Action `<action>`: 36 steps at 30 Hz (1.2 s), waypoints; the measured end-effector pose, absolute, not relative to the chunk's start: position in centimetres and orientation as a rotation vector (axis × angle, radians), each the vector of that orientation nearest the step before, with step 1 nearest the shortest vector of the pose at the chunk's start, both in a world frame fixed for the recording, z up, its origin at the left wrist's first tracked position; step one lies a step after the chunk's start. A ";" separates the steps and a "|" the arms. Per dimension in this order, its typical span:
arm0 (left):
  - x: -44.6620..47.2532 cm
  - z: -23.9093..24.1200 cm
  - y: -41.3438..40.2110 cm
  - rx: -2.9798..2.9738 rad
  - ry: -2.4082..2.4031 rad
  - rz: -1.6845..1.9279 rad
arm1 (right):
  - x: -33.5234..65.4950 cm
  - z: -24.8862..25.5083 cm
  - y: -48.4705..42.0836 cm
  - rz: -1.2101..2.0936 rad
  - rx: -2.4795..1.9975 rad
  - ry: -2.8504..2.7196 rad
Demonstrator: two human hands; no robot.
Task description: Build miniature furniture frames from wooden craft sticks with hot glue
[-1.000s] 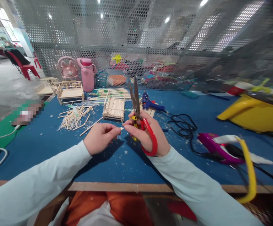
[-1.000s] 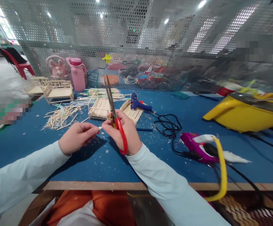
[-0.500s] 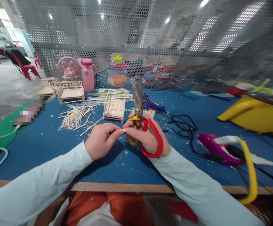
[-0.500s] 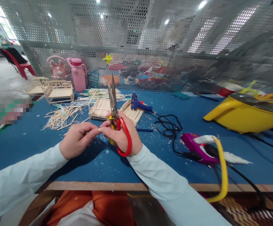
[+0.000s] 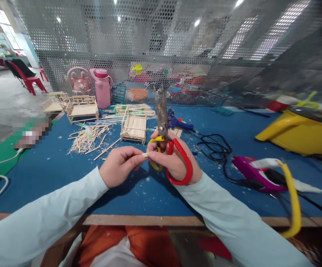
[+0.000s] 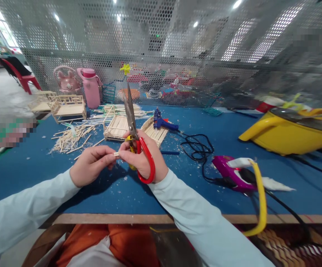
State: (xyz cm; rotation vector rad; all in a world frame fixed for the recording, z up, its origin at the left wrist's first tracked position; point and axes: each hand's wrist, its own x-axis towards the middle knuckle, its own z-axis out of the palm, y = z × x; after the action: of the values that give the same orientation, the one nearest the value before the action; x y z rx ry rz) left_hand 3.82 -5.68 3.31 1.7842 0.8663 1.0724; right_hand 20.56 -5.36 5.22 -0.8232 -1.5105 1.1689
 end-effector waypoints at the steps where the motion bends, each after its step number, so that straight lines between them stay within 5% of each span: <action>1: 3.8 3.3 -5.7 1.824 0.883 1.085 | 20.5 5.3 -5.4 1.172 -0.824 -1.523; 21: 2.8 4.3 -5.2 2.140 0.973 0.650 | 20.3 4.9 -5.6 1.025 -0.871 -1.791; 36: 2.3 5.0 -4.7 1.629 0.985 1.238 | 21.6 5.0 -5.1 0.869 -0.839 -2.127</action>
State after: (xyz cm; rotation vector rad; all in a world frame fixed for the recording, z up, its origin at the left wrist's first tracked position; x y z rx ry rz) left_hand 2.26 -4.71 4.99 1.6295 0.9847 1.2380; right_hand 21.60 -5.12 5.01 -0.8389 -2.1269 0.8689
